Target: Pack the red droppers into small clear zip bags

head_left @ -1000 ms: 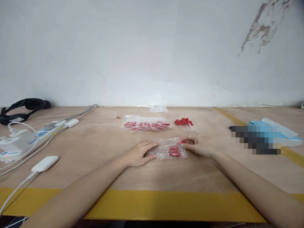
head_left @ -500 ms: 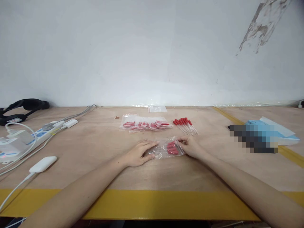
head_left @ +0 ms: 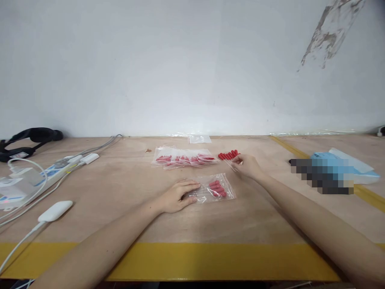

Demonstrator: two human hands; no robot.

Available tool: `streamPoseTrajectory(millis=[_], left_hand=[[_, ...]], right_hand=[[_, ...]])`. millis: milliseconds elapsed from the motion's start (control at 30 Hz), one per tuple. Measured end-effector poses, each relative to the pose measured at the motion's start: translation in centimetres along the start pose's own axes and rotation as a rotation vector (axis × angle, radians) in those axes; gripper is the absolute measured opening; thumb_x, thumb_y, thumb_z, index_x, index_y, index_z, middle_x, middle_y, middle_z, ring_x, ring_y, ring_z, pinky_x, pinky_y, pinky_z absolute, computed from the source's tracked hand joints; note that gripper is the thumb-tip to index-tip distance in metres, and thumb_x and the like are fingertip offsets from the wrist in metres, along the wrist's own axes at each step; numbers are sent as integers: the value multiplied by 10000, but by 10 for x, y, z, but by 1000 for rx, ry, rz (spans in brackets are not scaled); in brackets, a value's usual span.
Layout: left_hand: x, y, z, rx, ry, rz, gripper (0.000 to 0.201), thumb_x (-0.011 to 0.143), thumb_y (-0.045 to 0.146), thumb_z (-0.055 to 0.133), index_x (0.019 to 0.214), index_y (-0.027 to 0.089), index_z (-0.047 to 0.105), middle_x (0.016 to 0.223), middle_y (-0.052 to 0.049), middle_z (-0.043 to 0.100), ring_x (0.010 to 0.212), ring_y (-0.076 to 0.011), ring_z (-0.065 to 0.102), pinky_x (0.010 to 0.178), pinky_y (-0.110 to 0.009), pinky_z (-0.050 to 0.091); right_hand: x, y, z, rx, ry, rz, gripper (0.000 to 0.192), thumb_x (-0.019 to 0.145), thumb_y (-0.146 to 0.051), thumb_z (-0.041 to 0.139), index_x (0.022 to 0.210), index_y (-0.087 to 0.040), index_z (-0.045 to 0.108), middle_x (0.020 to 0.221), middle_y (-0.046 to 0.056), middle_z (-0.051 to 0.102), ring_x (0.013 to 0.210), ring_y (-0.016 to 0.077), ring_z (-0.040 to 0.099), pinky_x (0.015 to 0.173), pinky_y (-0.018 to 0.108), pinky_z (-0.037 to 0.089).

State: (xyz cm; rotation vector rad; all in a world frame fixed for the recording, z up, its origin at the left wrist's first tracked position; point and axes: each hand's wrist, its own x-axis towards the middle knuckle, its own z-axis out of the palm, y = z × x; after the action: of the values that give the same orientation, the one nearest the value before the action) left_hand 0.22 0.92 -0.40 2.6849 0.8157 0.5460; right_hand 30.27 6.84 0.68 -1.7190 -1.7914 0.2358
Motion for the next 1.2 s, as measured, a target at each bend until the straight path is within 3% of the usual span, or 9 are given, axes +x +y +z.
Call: streamPoseTrajectory(millis=[133, 267, 433, 600, 700, 767, 867, 1067, 1200], left_hand=[[0, 0, 0, -15, 6, 2, 441, 852, 362, 489, 1259, 198, 444, 1253, -82, 490, 1158, -208, 440, 1013, -387, 307], [0, 0, -1, -27, 0, 2, 438, 852, 353, 490, 1260, 200, 444, 1266, -85, 480, 1173, -210, 429, 1017, -391, 303], [-1, -1, -1, -30, 8, 12, 436, 850, 354, 494, 1260, 213, 445, 1265, -79, 484, 1175, -210, 429, 1018, -400, 301], [-1, -2, 0, -39, 14, 16, 435, 846, 344, 502, 1258, 214, 449, 1266, -80, 484, 1175, -214, 432, 1018, -403, 301], [-1, -2, 1, -37, 17, 7, 432, 847, 344, 500, 1254, 206, 455, 1262, -82, 487, 1171, -209, 435, 1014, -394, 310], [-1, -2, 1, -34, 14, 0, 425, 851, 345, 493, 1250, 203, 459, 1259, -83, 489, 1166, -206, 438, 1010, -391, 317], [-1, -1, 0, -34, 8, -7, 421, 852, 349, 490, 1250, 213, 458, 1262, -78, 487, 1167, -209, 436, 1003, -395, 325], [-1, 0, -1, -29, 9, 2, 427, 857, 356, 481, 1259, 218, 444, 1260, -74, 488, 1161, -216, 440, 1006, -409, 316], [-1, 1, -1, -26, 9, 4, 437, 860, 357, 473, 1271, 219, 423, 1259, -72, 484, 1160, -208, 438, 1000, -392, 328]], right_hand=[[25, -7, 21, -127, -1, -6, 152, 686, -283, 552, 725, -157, 628, 784, 77, 651, 743, 172, 581, 657, 253, 396], [35, -22, 38, -218, -55, 133, 184, 682, -314, 573, 711, -143, 634, 823, 142, 645, 794, 230, 593, 659, 293, 392], [34, -25, 32, -183, -39, 175, 167, 732, -297, 529, 748, -153, 612, 862, 142, 642, 819, 222, 590, 669, 288, 389], [4, -7, 12, 300, 102, 84, 303, 727, -397, 527, 913, -160, 502, 703, 37, 589, 640, 146, 557, 577, 252, 413], [-21, 2, 7, 656, 91, 166, 574, 667, -326, 594, 1141, -196, 297, 637, -47, 503, 481, 109, 509, 471, 245, 433], [-34, 4, 10, 821, 48, 233, 677, 636, -262, 620, 1174, -234, 209, 641, -65, 488, 458, 109, 522, 453, 252, 465], [-42, -1, 18, 974, 24, 303, 593, 643, -201, 615, 1093, -269, 234, 654, -65, 509, 503, 117, 575, 516, 267, 522], [-45, -16, 31, 1208, -48, 431, 157, 796, -232, 458, 856, -245, 314, 646, -26, 542, 623, 132, 636, 657, 303, 544], [-50, -15, 32, 1186, -87, 377, 143, 773, -298, 526, 797, -219, 410, 686, -13, 564, 582, 94, 596, 577, 236, 508]])
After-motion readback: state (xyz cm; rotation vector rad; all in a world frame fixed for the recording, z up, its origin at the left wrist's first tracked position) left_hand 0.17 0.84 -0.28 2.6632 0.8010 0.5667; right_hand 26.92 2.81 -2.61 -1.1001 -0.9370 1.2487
